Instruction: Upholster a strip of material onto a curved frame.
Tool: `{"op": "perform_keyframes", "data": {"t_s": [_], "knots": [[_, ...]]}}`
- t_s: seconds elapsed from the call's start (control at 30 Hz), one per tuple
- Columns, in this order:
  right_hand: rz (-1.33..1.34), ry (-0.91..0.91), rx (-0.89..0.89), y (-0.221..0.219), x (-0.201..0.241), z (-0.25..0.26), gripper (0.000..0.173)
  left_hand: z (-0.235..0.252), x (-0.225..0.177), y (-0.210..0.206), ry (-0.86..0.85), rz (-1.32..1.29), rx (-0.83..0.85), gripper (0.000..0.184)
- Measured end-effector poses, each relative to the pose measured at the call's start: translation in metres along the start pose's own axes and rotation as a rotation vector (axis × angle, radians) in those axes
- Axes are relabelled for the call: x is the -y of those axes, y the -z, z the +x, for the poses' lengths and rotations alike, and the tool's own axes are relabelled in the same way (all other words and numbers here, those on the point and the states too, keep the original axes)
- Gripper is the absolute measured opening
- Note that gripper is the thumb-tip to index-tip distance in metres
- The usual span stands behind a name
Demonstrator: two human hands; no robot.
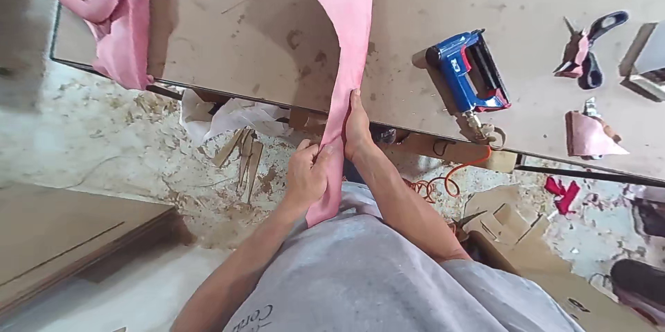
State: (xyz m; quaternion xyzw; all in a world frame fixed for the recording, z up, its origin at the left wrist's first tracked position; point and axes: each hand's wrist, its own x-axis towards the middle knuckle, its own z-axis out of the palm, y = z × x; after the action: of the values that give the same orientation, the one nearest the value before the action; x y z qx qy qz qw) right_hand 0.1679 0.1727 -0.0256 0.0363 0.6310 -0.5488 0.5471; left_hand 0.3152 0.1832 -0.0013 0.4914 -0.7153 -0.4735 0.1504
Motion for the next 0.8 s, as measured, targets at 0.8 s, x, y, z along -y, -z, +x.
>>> {"op": "perform_keyframes", "data": {"t_s": [0.8], "knots": [[0.610, -0.116, 0.400, 0.003, -0.007, 0.020, 0.084, 0.004, -0.022, 0.007, 0.402, -0.629, 0.188, 0.032]]}}
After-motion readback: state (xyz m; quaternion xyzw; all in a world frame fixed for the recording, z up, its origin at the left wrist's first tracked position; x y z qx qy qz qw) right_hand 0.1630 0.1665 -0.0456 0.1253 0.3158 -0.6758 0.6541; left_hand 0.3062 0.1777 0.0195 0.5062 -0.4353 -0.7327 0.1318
